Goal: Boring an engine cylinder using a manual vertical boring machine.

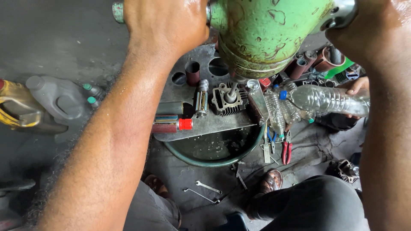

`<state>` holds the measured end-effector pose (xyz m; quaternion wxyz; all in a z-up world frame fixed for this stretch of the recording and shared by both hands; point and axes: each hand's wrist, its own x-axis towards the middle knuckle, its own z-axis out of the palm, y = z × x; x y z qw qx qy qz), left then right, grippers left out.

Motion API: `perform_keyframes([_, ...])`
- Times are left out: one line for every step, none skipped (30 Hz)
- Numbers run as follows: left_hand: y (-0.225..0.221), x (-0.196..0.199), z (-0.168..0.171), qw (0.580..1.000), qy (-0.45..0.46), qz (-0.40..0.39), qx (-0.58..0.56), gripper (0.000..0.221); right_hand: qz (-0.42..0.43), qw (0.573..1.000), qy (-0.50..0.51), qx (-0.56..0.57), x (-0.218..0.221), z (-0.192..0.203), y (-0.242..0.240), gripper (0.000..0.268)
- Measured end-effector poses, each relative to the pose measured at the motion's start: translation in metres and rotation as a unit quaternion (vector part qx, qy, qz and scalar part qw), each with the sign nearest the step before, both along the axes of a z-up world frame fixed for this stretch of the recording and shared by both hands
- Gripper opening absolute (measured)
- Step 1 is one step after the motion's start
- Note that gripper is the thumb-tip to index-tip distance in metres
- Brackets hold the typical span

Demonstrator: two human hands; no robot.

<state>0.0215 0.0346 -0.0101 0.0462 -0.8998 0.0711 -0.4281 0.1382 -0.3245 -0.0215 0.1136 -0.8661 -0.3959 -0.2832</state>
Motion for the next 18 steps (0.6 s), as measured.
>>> perform_keyframes([-0.002, -0.002, 0.0, 1.0, 0.002, -0.006, -0.003, 0.015, -0.006, 1.0, 0.023, 0.011, 0.001, -0.004, -0.001, 0.044])
perform_keyframes([-0.004, -0.004, 0.0, 1.0, 0.003, -0.011, -0.005, 0.018, -0.013, 0.999, 0.046, 0.023, 0.002, -0.008, -0.002, 0.046])
perform_keyframes([-0.005, -0.005, -0.002, 1.0, 0.003, -0.011, -0.005, 0.018, -0.013, 0.999, 0.046, 0.022, 0.003, -0.009, 0.0, 0.046])
perform_keyframes([-0.005, -0.005, -0.004, 1.0, -0.001, -0.006, 0.002, 0.017, -0.034, 0.993, 0.102, 0.054, 0.004, -0.01, 0.002, 0.049])
perform_keyframes([-0.006, -0.006, -0.006, 1.0, -0.004, -0.001, 0.01, 0.017, -0.055, 0.982, 0.158, 0.085, 0.005, -0.011, 0.004, 0.053])
perform_keyframes([-0.007, -0.005, -0.008, 1.0, -0.004, -0.002, 0.01, 0.017, -0.056, 0.982, 0.159, 0.085, -0.007, -0.001, 0.012, 0.053])
perform_keyframes([-0.007, -0.005, -0.01, 0.999, -0.001, 0.013, 0.029, 0.015, -0.091, 0.99, 0.099, 0.031, -0.018, 0.009, 0.02, 0.056])
perform_keyframes([-0.008, -0.005, -0.012, 0.998, 0.001, 0.029, 0.048, 0.014, -0.125, 0.991, 0.039, -0.023, -0.029, 0.018, 0.029, 0.059])
perform_keyframes([-0.011, -0.005, -0.014, 0.998, 0.002, 0.029, 0.048, 0.014, -0.125, 0.991, 0.04, -0.023, -0.026, 0.015, 0.023, 0.059])
perform_keyframes([-0.013, -0.005, -0.016, 0.997, 0.02, 0.041, 0.055, 0.012, -0.121, 0.986, -0.069, -0.089, -0.022, 0.011, 0.018, 0.054])
perform_keyframes([-0.015, -0.005, -0.017, 0.996, 0.038, 0.053, 0.062, 0.012, -0.116, 0.965, -0.177, -0.152, -0.019, 0.008, 0.014, 0.05])
perform_keyframes([-0.017, -0.007, -0.018, 0.996, 0.039, 0.053, 0.063, 0.012, -0.115, 0.966, -0.176, -0.152, -0.02, 0.009, 0.017, 0.05])
perform_keyframes([-0.019, -0.009, -0.018, 0.995, 0.06, 0.057, 0.052, 0.01, -0.108, 0.965, -0.184, -0.153, -0.021, 0.011, 0.021, 0.047])
perform_keyframes([-0.022, -0.01, -0.018, 0.994, 0.079, 0.058, 0.039, 0.009, -0.103, 0.963, -0.192, -0.156, -0.022, 0.014, 0.023, 0.043])
perform_keyframes([-0.024, -0.011, -0.015, 0.994, 0.079, 0.057, 0.039, 0.009, -0.104, 0.963, -0.192, -0.156, -0.019, 0.013, 0.018, 0.043])
perform_keyframes([-0.025, -0.011, -0.011, 0.993, 0.094, 0.061, 0.032, 0.009, -0.093, 0.966, -0.182, -0.158, -0.016, 0.013, 0.014, 0.039])
perform_keyframes([-0.027, -0.012, -0.008, 0.992, 0.109, 0.065, 0.024, 0.009, -0.081, 0.969, -0.171, -0.159, -0.013, 0.013, 0.01, 0.036])
perform_keyframes([-0.028, -0.015, 0.0, 0.992, 0.108, 0.065, 0.024, 0.009, -0.081, 0.969, -0.171, -0.159, -0.008, 0.012, 0.007, 0.036])
